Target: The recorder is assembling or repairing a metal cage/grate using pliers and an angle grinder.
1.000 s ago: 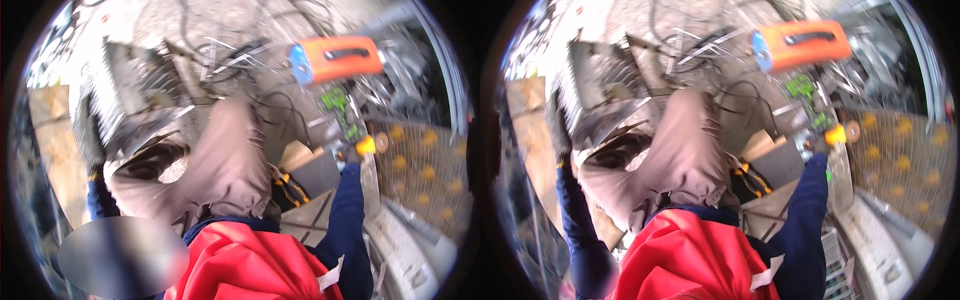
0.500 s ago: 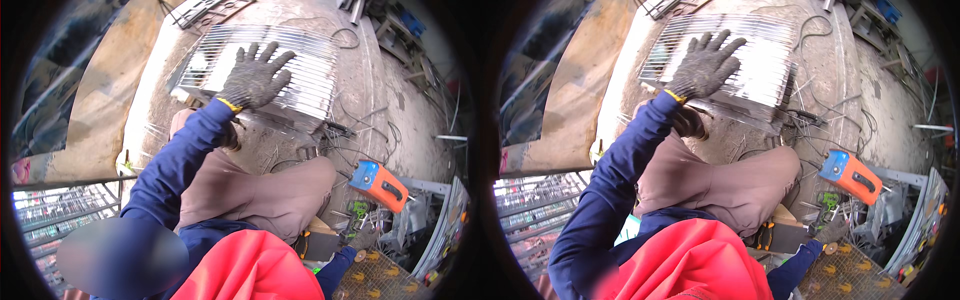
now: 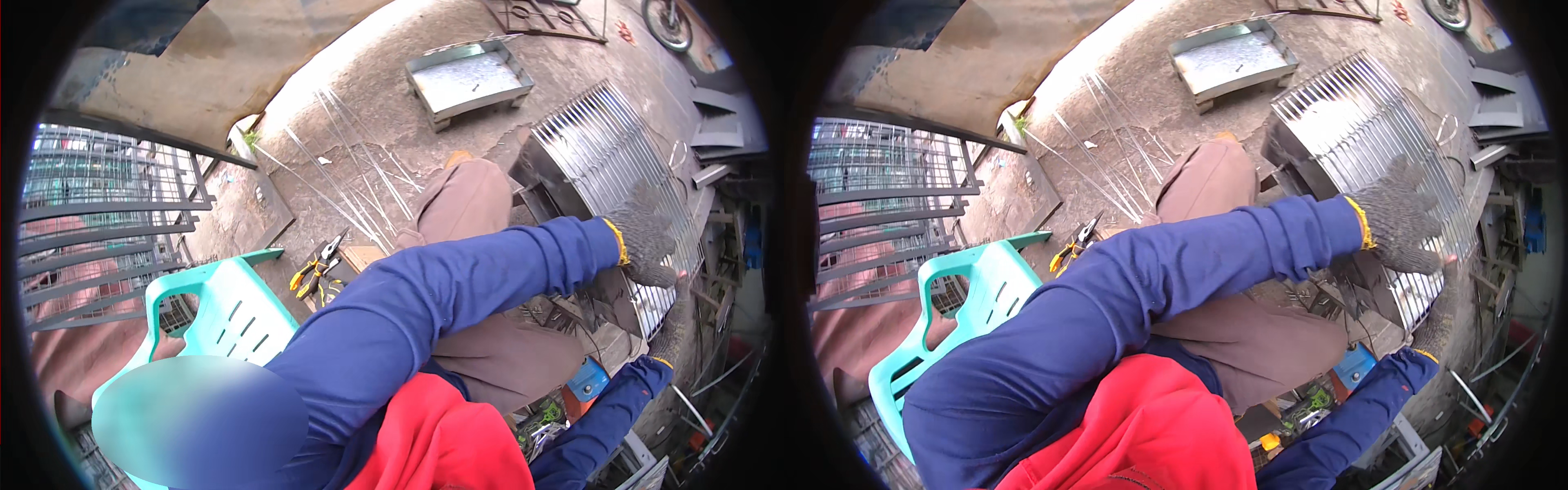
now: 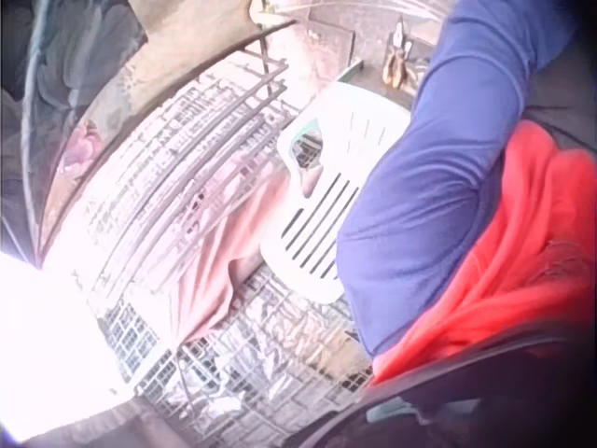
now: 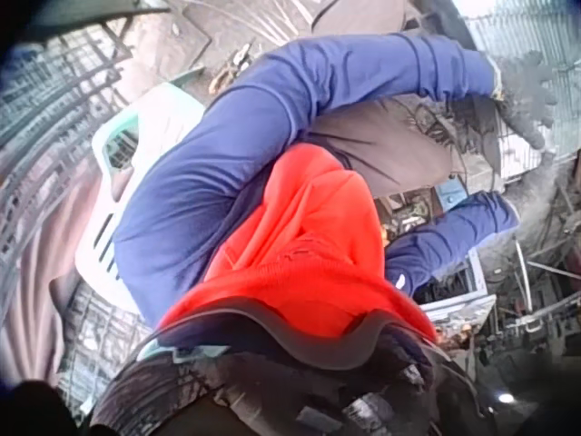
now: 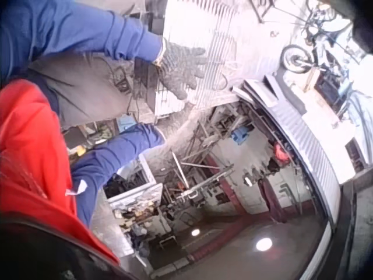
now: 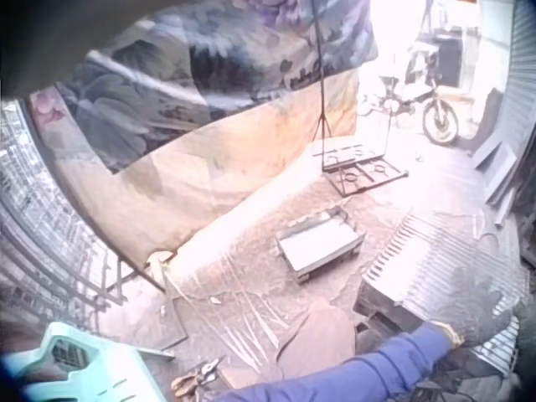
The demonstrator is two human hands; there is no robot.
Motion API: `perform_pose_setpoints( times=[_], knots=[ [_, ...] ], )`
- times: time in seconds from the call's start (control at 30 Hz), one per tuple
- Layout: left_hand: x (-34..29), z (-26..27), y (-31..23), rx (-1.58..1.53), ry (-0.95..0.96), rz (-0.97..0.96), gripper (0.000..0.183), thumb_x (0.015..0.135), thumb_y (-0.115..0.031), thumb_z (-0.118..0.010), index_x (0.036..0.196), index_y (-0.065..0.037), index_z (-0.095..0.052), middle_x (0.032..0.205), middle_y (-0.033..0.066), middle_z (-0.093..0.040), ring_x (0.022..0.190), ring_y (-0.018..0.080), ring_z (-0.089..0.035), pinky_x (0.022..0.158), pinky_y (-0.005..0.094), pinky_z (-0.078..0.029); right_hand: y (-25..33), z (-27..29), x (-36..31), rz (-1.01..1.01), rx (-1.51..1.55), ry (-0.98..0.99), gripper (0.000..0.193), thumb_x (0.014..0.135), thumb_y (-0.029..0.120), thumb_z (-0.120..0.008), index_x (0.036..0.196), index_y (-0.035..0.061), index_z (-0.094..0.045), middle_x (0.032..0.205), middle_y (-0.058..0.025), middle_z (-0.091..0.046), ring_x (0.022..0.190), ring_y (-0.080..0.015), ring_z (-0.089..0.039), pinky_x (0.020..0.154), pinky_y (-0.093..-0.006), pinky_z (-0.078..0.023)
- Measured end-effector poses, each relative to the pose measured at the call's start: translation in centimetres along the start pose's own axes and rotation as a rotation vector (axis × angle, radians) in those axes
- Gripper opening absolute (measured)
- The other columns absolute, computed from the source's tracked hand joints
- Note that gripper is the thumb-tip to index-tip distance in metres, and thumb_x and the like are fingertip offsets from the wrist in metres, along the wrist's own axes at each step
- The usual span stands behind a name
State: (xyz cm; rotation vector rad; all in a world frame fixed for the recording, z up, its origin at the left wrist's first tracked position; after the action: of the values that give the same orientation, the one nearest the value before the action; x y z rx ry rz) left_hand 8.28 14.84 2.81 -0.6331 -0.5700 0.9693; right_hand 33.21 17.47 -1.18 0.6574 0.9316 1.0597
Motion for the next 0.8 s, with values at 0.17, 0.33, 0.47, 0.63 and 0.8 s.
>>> perform_pose_setpoints(
  times=[0.17, 0.33, 0.47, 0.63, 0.8],
  knots=[
    [-0.4, 12.4, 9.0, -0.173, -0.428, 0.143, 0.068, 0.086, -0.063, -0.057, 0.129, -0.011, -0.068, 0.135, 0.0202, -0.06, 0.127, 0.0384, -0.056, 0.109, 0.0451, -0.042, -0.8, -1.0, -0.8, -0.055, 0.171, 0.04, 0.08, 0.09, 0.055, -0.067, 0.145, -0.0002, -0.048, 0.144, -0.0121, -0.051, 0.13, -0.0251, -0.049, 0.109, -0.0355, -0.037],
    [-3.3, 11.7, 24.2, -0.384, -0.261, 0.416, 0.095, 0.074, -0.07, -0.068, 0.143, -0.006, -0.054, 0.148, 0.0236, -0.049, 0.138, 0.0379, -0.047, 0.115, 0.0452, -0.035, 1.3, -2.5, -1.4, 0.097, 0.0, -0.091, 0.091, 0.083, 0.063, -0.071, 0.145, 0.0016, -0.048, 0.142, -0.0145, -0.052, 0.122, -0.029, -0.055, 0.102, -0.039, -0.044],
    [-4.4, 6.9, 29.6, -0.441, -0.128, 0.573, 0.112, 0.064, -0.075, -0.077, 0.14, 0.004, -0.053, 0.147, 0.0256, -0.05, 0.141, 0.0383, -0.043, 0.115, 0.0432, -0.036, 0.5, -7.7, -1.3, -0.095, 0.369, 0.269, 0.088, 0.083, 0.059, -0.074, 0.144, 0.0006, -0.048, 0.138, -0.0164, -0.055, 0.121, -0.0272, -0.057, 0.1, -0.0391, -0.047],
    [-5.3, 2.8, 30.8, -0.839, 0.107, 0.608, 0.082, 0.08, -0.066, -0.072, 0.136, -0.007, -0.062, 0.139, 0.0186, -0.059, 0.132, 0.0271, -0.052, 0.107, 0.0357, -0.043, -1.1, -6.2, -1.9, -0.163, 0.409, 0.087, 0.084, 0.08, 0.062, -0.076, 0.135, 0.0023, -0.055, 0.115, -0.0142, -0.066, 0.091, -0.0237, -0.068, 0.072, -0.0375, -0.059],
    [-4.7, 1.5, 29.7, -0.95, 0.09, 0.623, 0.065, 0.09, -0.055, -0.063, 0.135, -0.008, -0.064, 0.136, 0.0111, -0.063, 0.13, 0.0242, -0.053, 0.112, 0.0317, -0.035, -0.4, -6.6, -2.7, -0.128, 0.425, 0.081, 0.08, 0.082, 0.062, -0.073, 0.135, 0.0037, -0.055, 0.111, -0.0132, -0.067, 0.088, -0.0224, -0.069, 0.072, -0.0358, -0.061]
  ],
)
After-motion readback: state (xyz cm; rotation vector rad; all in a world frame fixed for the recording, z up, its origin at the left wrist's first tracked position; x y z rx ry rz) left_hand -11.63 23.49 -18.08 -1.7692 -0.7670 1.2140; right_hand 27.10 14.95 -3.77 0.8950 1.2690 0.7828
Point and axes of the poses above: each hand's wrist, its own x-axis towards the middle knuckle, its own z-axis out of the back of the hand, y = z × x, the point moved 8 cm from there along x, towards the middle knuckle
